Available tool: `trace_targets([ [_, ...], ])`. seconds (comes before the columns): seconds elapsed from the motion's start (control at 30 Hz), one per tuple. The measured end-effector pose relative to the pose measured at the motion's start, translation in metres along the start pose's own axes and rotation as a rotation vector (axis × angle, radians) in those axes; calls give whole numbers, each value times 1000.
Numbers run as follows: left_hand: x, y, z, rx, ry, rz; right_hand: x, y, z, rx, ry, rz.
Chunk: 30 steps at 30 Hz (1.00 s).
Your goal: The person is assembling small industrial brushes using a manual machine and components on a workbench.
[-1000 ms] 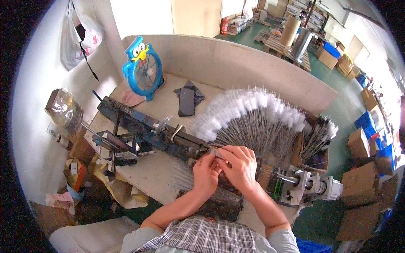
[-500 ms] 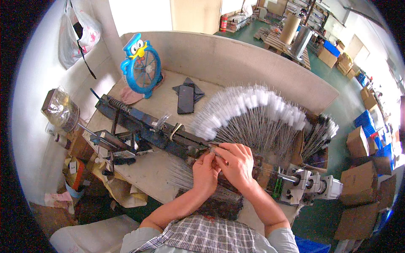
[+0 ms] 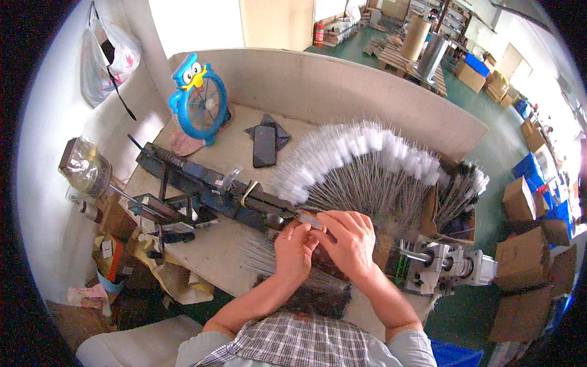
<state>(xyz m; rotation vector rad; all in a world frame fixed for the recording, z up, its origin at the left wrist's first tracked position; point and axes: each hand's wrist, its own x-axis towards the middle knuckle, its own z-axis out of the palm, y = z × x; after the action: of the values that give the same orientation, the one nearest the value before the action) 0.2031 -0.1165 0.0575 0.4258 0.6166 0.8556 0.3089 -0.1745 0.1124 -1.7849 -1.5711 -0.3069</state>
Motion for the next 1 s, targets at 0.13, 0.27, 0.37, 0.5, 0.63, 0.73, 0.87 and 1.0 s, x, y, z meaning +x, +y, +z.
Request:
trace_targets([
  [0.13, 1, 0, -3, -35, -41, 35, -8, 10, -8, -108, -91, 42],
  [0.27, -9, 9, 2, -98, -18, -21, -18, 10, -6, -75, -120, -19],
  [0.37, -9, 10, 3, -30, -17, -64, -21, 10, -8, -61, -150, 12],
  [0.5, -16, 10, 6, 59, -37, -67, -25, 12, -14, -21, -159, 11],
  [0.63, -22, 5, -3, 188, -62, -49, -15, 13, -26, 79, -91, 30],
  [0.73, -31, 9, -14, 411, -177, -30, -24, 11, -32, 185, 4, 65],
  [0.87, -39, 37, -55, 503, -66, -129, -51, 13, -30, 289, -89, 160],
  [1.0, -33, 70, -137, 384, 419, 209, -89, 10, -3, 245, -315, 150],
])
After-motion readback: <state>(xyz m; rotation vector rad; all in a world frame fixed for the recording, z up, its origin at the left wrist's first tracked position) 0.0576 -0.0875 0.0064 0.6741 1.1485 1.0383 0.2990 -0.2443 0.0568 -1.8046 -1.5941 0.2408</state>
